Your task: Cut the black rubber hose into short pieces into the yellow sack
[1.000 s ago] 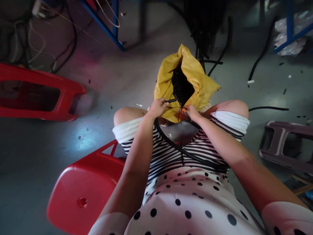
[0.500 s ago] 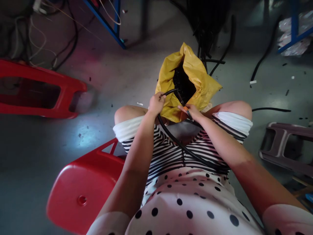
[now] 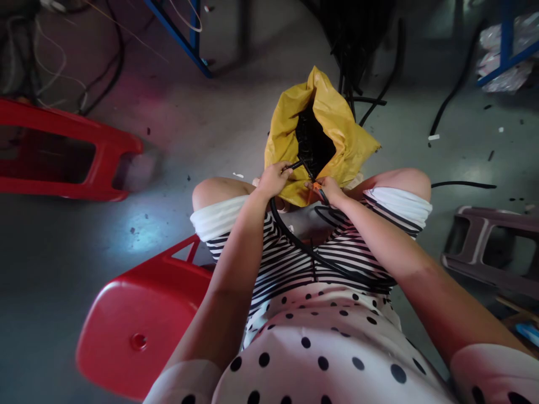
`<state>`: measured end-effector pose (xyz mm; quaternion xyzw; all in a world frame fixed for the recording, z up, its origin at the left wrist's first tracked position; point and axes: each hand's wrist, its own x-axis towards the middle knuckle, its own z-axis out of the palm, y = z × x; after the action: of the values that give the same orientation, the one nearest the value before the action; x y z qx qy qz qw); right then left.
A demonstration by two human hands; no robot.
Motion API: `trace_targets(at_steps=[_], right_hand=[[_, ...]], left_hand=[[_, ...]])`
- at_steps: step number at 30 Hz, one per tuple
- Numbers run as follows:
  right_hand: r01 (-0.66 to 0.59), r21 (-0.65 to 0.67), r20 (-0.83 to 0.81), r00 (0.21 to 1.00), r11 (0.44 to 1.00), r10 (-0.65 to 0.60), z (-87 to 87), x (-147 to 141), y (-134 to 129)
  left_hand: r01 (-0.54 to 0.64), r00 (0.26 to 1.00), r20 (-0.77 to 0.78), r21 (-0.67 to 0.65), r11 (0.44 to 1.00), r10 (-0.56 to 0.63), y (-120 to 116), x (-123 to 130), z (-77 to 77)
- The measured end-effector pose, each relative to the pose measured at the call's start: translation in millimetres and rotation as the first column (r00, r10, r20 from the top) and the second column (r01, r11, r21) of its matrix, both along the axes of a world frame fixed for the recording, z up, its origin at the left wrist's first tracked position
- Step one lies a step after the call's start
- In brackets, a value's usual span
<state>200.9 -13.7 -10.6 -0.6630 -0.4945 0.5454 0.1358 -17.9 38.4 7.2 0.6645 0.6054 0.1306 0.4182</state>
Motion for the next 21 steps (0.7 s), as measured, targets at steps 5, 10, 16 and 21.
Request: trace_targets(at_steps=[5,10,16,21], right_hand=[[-0.034,0.000,-0.019,0.999,0.999,0.034,4.4,5.2,3.0],[-0.016,-0.077,-0.046,0.999,0.997,0.012,3.2,6.2,1.6],[-0.039,0.019,0.048,0.998,0.999,0.038,3.5,3.9,1.6],[-0.069,0.054,0.039,0.997,0.996,0.067,6.4,6.1,5.5]], left_hand=[[0.062,0.998,0.012,-0.016,0.998,-0.061,-1.7,-1.1,3.4],[0.143,0.990,0.019,-0.033,0.989,-0.143,-3.5,-1.8,1.9],[0.029,1.000,-0.006,-0.018,0.999,-0.030,-1.2,-4.8,-1.0],[0.057,0.998,0.013,-0.019,0.998,-0.056,-2.4,-7.3,2.5]])
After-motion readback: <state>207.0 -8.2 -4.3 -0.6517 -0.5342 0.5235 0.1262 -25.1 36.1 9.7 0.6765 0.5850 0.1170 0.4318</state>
